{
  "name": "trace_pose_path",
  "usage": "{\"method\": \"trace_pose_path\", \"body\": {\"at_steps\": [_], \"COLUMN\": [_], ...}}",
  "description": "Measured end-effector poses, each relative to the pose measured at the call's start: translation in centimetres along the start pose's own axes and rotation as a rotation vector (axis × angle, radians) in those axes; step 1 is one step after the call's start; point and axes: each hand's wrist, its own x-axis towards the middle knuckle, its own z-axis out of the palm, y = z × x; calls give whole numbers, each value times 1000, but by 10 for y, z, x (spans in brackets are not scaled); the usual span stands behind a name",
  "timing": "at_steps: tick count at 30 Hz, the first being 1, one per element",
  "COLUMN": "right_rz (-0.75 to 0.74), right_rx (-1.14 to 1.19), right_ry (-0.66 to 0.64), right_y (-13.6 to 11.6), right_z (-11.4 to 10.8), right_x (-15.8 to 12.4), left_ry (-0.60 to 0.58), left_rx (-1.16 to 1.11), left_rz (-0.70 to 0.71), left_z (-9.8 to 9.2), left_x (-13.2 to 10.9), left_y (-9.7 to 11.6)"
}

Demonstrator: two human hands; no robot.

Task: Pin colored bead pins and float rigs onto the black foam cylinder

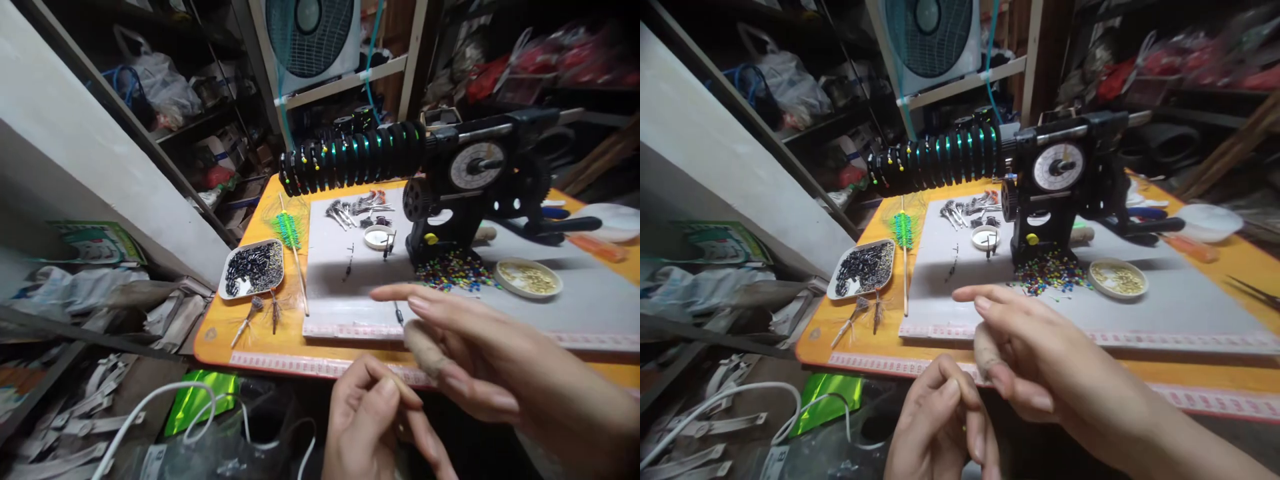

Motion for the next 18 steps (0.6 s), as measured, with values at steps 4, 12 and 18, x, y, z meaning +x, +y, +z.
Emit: {"method": "trace_pose_path", "body": {"at_steps": [4, 12, 18], "right_rz": [130, 118, 122], "right_rx": [150, 255, 268], "right_ry": [-194, -19, -16], "right_y": [-2, 4, 6], "right_z": [13, 24, 29], "right_x": [11, 11, 11], "left_ry": [-82, -214, -107], "left_rx": [-186, -283, -331], "left_rz": [91, 176, 189], "left_z": [-6, -4, 2], "left_x": [4, 1, -5], "left_y": [-15, -21, -23]}}
